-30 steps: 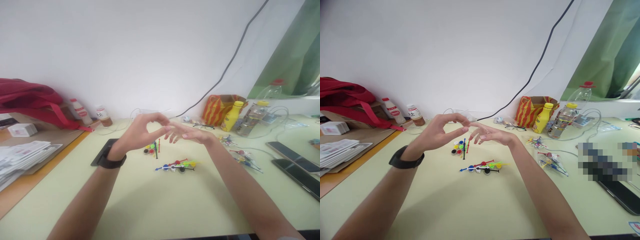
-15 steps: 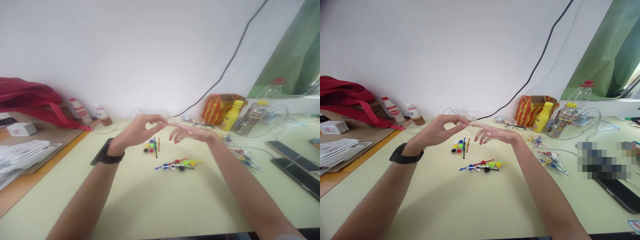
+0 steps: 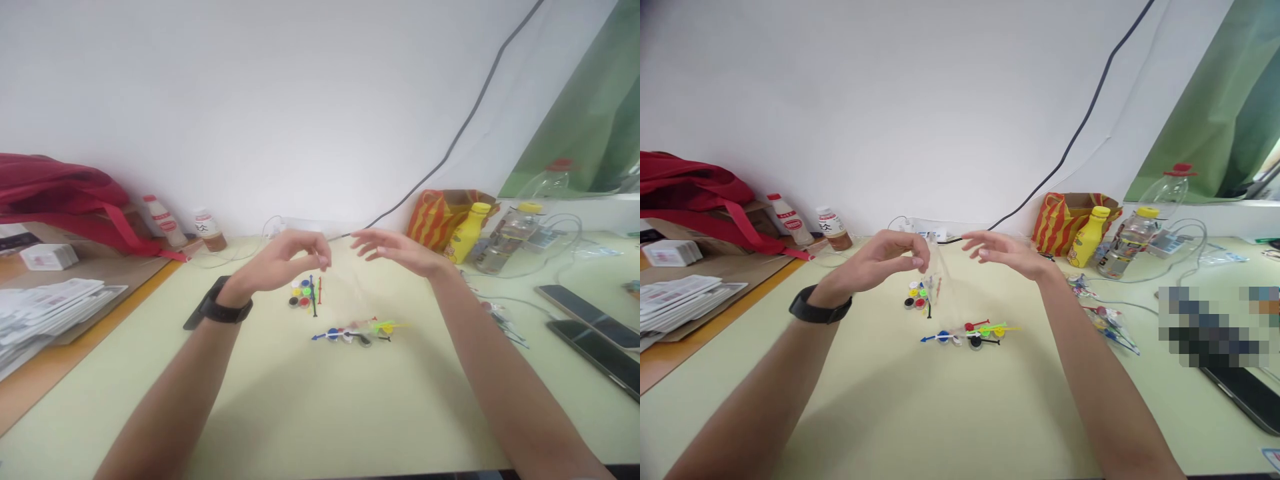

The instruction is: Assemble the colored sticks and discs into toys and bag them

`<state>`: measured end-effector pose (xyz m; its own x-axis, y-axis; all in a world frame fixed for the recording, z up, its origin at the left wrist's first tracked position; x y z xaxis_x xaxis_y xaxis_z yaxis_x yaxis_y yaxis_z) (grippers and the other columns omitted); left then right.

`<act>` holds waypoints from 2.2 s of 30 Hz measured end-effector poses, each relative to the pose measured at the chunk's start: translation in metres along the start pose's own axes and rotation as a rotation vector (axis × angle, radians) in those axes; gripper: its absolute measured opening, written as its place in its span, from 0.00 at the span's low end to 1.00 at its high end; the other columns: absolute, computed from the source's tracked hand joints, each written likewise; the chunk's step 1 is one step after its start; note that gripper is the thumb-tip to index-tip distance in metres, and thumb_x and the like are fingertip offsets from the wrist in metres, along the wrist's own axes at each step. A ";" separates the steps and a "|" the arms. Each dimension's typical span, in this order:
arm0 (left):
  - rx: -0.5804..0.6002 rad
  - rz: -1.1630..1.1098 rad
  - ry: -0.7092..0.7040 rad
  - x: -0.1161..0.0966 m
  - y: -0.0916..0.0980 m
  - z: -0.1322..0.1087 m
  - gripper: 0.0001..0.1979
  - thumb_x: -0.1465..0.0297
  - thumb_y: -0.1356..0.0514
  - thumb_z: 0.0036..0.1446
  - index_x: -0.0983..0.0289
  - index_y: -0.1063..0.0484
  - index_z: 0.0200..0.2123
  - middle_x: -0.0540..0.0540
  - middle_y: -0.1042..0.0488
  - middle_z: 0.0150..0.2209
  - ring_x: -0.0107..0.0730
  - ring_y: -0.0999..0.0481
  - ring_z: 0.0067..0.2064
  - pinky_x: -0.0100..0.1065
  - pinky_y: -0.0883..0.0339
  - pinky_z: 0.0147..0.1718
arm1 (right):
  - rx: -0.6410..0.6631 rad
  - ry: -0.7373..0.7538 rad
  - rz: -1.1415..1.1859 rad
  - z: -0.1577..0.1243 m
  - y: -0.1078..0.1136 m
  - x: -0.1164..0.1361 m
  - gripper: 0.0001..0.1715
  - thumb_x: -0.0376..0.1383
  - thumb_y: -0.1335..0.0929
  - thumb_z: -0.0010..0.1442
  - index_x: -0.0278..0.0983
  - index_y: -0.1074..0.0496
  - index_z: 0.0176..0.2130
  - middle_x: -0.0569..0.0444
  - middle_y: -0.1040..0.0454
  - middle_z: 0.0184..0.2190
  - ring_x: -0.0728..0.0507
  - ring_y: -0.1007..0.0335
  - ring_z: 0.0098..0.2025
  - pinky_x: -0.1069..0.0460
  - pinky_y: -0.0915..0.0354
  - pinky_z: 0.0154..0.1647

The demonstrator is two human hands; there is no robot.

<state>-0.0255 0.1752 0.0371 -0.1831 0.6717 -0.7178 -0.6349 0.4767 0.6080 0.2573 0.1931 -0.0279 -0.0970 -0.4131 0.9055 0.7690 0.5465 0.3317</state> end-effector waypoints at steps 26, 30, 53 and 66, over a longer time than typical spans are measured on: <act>0.446 -0.649 -0.030 0.039 -0.067 0.014 0.47 0.46 0.30 0.49 0.52 0.40 0.69 0.65 0.34 0.67 0.59 0.37 0.69 0.59 0.41 0.62 | -0.115 0.164 -0.238 -0.014 -0.032 0.090 0.14 0.44 0.22 0.58 0.37 0.23 0.36 0.52 0.22 0.33 0.43 0.26 0.37 0.48 0.30 0.40; 0.576 -0.706 0.007 0.044 -0.071 0.014 0.44 0.48 0.32 0.52 0.52 0.39 0.69 0.66 0.29 0.62 0.58 0.29 0.63 0.59 0.38 0.60 | -0.151 0.193 -0.293 -0.015 -0.033 0.093 0.15 0.46 0.22 0.58 0.38 0.23 0.37 0.51 0.22 0.33 0.42 0.26 0.37 0.48 0.29 0.40; 0.398 0.011 0.231 0.064 -0.024 0.007 0.42 0.56 0.33 0.59 0.51 0.44 0.72 0.60 0.27 0.58 0.40 0.21 0.46 0.38 0.28 0.42 | 0.098 -0.201 -0.602 -0.016 -0.013 0.047 0.22 0.49 0.30 0.63 0.45 0.22 0.53 0.50 0.22 0.54 0.36 0.28 0.56 0.45 0.30 0.49; 0.308 0.176 0.270 0.102 -0.010 0.002 0.48 0.53 0.29 0.53 0.54 0.45 0.72 0.60 0.24 0.54 0.40 0.23 0.47 0.36 0.31 0.44 | 0.722 -0.592 -0.385 0.014 -0.039 -0.052 0.26 0.50 0.23 0.49 0.34 0.17 0.41 0.50 0.17 0.40 0.39 0.24 0.45 0.50 0.33 0.46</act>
<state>-0.0366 0.2395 -0.0416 -0.4835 0.6049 -0.6327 -0.3307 0.5429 0.7719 0.2233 0.2037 -0.0843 -0.7067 -0.3335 0.6240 0.0718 0.8436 0.5322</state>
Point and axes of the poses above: each hand's wrist, its own z-axis towards the middle knuckle, its own y-axis out of the back of the hand, x = y × z, the point moved 2 cm from there along z, towards the middle knuckle
